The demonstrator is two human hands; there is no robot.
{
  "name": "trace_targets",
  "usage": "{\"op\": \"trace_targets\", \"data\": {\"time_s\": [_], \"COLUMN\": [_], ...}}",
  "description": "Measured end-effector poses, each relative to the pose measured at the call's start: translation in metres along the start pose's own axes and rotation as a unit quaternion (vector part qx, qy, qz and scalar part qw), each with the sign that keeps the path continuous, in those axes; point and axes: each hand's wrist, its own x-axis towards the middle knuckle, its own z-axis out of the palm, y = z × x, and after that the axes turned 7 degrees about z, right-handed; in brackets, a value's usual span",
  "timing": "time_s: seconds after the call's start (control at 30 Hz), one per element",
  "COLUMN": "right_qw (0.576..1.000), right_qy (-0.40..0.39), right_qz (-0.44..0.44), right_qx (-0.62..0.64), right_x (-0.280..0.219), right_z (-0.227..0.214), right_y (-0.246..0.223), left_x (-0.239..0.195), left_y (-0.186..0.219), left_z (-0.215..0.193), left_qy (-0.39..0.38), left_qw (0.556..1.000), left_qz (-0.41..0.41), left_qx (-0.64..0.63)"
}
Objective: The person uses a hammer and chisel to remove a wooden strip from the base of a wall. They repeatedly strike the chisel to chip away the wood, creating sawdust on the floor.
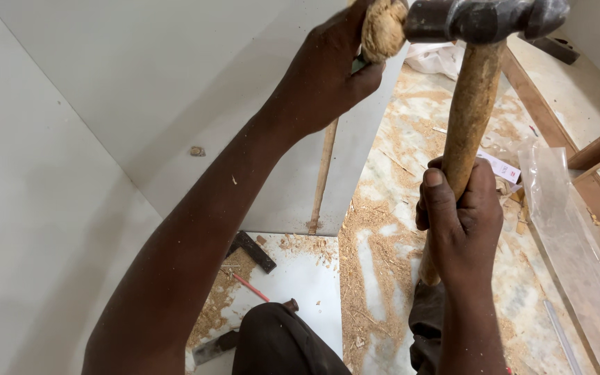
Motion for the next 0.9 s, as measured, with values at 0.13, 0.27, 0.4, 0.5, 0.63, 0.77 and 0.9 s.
{"op": "trace_targets", "data": {"time_s": [0.13,0.27,0.4,0.5,0.63,0.77,0.9], "right_qw": [0.998,0.989,0.976,0.973,0.959,0.923,0.922], "right_qy": [-0.037,-0.037,-0.012,0.007,0.006,-0.008,-0.001], "right_qz": [-0.032,-0.057,-0.061,-0.043,-0.039,-0.089,-0.082], "right_qx": [-0.049,-0.132,-0.211,-0.229,-0.281,-0.375,-0.378], "right_x": [-0.001,-0.004,-0.016,-0.025,-0.027,-0.024,-0.027], "right_z": [-0.012,-0.029,-0.034,-0.032,-0.03,-0.034,-0.042], "right_y": [-0.01,-0.035,-0.063,-0.073,-0.066,-0.056,-0.072], "left_x": [-0.009,-0.016,-0.025,-0.029,-0.032,-0.032,-0.032], "left_y": [-0.008,-0.012,-0.005,-0.001,-0.002,-0.008,-0.021], "left_z": [-0.003,-0.007,-0.007,-0.008,-0.01,-0.009,-0.001], "left_qy": [-0.042,-0.024,-0.043,-0.027,-0.02,-0.023,-0.041], "left_qw": [0.999,0.995,0.993,0.992,0.995,0.994,0.995], "left_qz": [0.004,-0.001,-0.011,-0.006,0.048,0.058,0.018], "left_qx": [-0.025,-0.102,-0.106,-0.121,-0.084,-0.091,-0.093]}}
